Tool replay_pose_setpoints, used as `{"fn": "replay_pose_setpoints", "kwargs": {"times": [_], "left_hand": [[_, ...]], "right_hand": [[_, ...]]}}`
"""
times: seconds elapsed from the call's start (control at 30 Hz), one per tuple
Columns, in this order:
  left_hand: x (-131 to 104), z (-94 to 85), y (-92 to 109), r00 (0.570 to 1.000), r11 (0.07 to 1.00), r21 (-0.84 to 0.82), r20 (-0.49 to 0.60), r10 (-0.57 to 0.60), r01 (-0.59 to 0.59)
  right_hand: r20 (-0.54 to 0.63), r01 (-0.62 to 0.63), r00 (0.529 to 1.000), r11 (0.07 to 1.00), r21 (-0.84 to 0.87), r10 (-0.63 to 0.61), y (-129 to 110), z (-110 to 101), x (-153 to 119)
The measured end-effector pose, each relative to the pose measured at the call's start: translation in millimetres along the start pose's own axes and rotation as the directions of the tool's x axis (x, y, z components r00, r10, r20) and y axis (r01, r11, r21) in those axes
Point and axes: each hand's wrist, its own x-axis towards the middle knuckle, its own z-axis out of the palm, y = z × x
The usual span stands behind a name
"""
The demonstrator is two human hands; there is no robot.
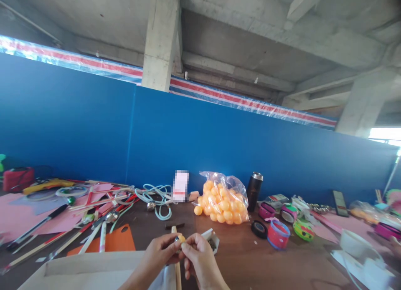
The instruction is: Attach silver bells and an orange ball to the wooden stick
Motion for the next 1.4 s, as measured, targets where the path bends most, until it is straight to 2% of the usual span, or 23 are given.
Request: {"fn": "replay_pose_setpoints", "kwargs": {"times": [0.13, 0.23, 0.43, 0.7, 0.8, 0.93, 1.03, 1.1, 1.13, 1.17, 1.2, 1.23, 1.3, 1.4], "left_hand": [[0, -2.8, 2, 1.0, 0.999, 0.043, 0.013, 0.005, -0.005], [0, -3.2, 1, 1.0, 0.997, 0.07, -0.016, 0.011, -0.01], [0, -2.7, -1, 1.0, 0.999, 0.045, 0.018, 0.011, -0.012], [-1, -3.6, -7, 0.999, 0.997, 0.069, -0.019, 0.041, -0.039], [-1, -4.0, -6, 0.999, 0.999, 0.032, -0.034, 0.037, -0.036], [2, -3.8, -2, 0.997, 0.999, -0.028, -0.078, 0.016, -0.019], [5, -6.3, -1, 0.985, 0.982, -0.179, -0.173, 0.025, -0.057], [7, -12.5, 0, 0.977, 0.955, -0.296, -0.208, -0.039, -0.025], [8, -17.0, 1, 0.966, 0.943, -0.329, -0.253, -0.05, -0.037], [9, -22.1, 1, 0.948, 0.935, -0.349, -0.314, -0.046, -0.07], [11, -27.2, 2, 0.943, 0.922, -0.374, -0.33, -0.035, -0.097], [12, -31.9, 3, 0.936, 0.907, -0.399, -0.352, -0.016, -0.135], [14, -38.7, 3, 0.923, 0.883, -0.431, -0.385, 0.005, -0.185], [15, -41.1, 3, 0.927, 0.876, -0.448, -0.375, -0.005, -0.177]], "right_hand": [[0.004, -0.003, 1.0, 1.0, -0.011, 0.003, 1, -1, 0], [0.005, -0.008, 1.0, 1.0, -0.014, 0.008, 1, -2, -1], [0.022, -0.028, 0.999, 1.0, -0.006, 0.028, 0, -2, -2], [0.006, -0.052, 0.999, 0.998, -0.022, 0.052, 2, -2, -2], [-0.002, -0.045, 0.999, 0.999, -0.026, 0.045, 3, 0, -1], [0.007, 0.037, 0.999, 0.998, -0.048, -0.036, 1, 1, 0], [0.016, 0.051, 0.999, 0.976, -0.21, -0.048, -3, -2, -4], [0.016, 0.048, 0.999, 0.902, -0.429, -0.045, -6, -6, -9], [0.015, 0.062, 0.998, 0.829, -0.556, -0.065, -7, -7, -11], [0.014, 0.08, 0.995, 0.729, -0.68, -0.096, -8, -9, -14], [0.014, 0.094, 0.991, 0.621, -0.779, -0.133, -8, -9, -17], [0.018, 0.085, 0.991, 0.532, -0.842, -0.13, -8, -9, -19], [0.011, 0.049, 0.996, 0.428, -0.903, -0.091, -6, -8, -23], [-0.01, 0.01, 0.999, 0.384, -0.923, -0.051, -2, -4, -25]]}}
